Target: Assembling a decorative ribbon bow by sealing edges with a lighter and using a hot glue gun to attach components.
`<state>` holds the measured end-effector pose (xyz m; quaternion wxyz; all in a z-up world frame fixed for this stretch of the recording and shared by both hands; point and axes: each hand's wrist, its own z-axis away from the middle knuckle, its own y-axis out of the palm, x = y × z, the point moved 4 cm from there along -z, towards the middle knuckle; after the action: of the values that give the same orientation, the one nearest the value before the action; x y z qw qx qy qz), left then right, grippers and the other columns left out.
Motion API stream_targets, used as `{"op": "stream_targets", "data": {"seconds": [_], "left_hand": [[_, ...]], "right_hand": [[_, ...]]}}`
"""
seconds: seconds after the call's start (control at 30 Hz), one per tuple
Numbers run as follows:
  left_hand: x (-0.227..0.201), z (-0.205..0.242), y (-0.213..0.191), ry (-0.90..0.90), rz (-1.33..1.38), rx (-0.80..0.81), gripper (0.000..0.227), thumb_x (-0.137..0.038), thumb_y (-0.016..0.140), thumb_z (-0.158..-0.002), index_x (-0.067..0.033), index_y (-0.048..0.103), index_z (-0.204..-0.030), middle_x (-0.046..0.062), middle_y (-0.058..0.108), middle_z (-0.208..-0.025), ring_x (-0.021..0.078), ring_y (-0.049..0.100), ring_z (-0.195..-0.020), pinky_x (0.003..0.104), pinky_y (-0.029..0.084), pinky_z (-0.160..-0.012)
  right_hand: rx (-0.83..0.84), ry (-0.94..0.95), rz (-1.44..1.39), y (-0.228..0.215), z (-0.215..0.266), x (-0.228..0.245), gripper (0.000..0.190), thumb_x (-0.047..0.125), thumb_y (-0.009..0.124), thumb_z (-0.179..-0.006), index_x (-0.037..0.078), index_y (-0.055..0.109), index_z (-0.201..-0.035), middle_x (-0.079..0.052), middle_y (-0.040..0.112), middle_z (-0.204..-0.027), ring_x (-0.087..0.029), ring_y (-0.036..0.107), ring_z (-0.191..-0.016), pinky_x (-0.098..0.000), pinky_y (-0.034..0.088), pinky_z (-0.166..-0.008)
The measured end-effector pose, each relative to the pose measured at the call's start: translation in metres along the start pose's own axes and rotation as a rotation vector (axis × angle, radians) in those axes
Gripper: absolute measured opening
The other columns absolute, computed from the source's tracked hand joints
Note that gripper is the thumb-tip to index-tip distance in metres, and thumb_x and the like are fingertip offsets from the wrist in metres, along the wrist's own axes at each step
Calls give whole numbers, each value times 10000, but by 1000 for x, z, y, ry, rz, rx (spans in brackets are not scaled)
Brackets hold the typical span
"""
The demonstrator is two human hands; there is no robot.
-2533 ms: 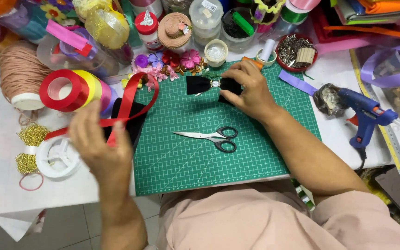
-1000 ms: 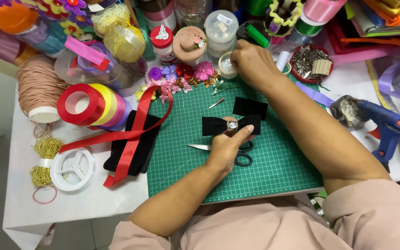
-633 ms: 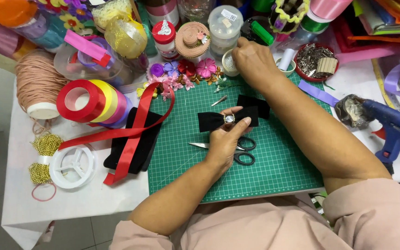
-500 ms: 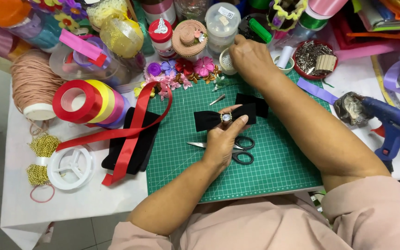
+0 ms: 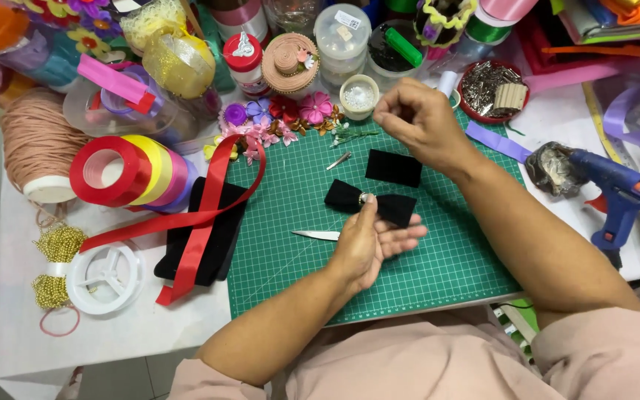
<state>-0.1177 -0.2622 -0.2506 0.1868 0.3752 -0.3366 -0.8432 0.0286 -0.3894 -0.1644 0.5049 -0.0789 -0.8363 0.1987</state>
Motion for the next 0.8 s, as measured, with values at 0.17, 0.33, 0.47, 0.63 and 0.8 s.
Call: {"op": "stream_targets", "data": {"seconds": [0.17, 0.33, 0.47, 0.63, 0.8], "left_hand": [[19, -6, -12, -179, -133, 124, 836, -609, 190, -1134, 98, 622, -1243, 349, 697, -1134, 388, 747, -917, 384, 670, -658], [8, -13, -14, -127, -72, 53, 743, -560, 263, -1127, 78, 632, -1221, 335, 708, -1141, 364, 754, -932, 380, 680, -661], [6, 3, -2, -200, -102, 122, 760, -563, 197, -1135, 73, 556, -1342, 334, 682, -1209, 368, 741, -970, 368, 673, -668], [-2, 26, 16, -295, -206, 300, 760, -534, 289, -1156, 139, 626, -1256, 337, 713, -1072, 360, 759, -832, 360, 662, -572], [-50, 23, 19, 297, -251, 110, 330, -150, 647, -1023, 73, 673, -1265, 300, 718, -1178, 329, 770, -955, 379, 675, -799]], "right_hand": [[-50, 388, -794, -3, 55, 17, 69, 59, 669, -942, -3, 638, -941, -36, 507, -778, -74, 426, -563, -212, 366, -475], [-62, 391, -900, -7, 75, 24, 90, 71, 681, -914, 1, 626, -924, -40, 506, -790, -85, 455, -558, -224, 390, -476], [-60, 378, -931, -7, 79, 23, 84, 86, 675, -925, 21, 622, -912, -45, 523, -802, -78, 463, -556, -226, 400, -495], [-55, 380, -913, -6, 89, 13, 77, 78, 675, -932, 16, 629, -919, -48, 525, -815, -80, 460, -572, -224, 397, -503], [-79, 22, -354, -13, 84, 34, 90, 22, 726, -934, -62, 696, -922, -102, 512, -843, -116, 464, -688, -252, 409, -560]]}}
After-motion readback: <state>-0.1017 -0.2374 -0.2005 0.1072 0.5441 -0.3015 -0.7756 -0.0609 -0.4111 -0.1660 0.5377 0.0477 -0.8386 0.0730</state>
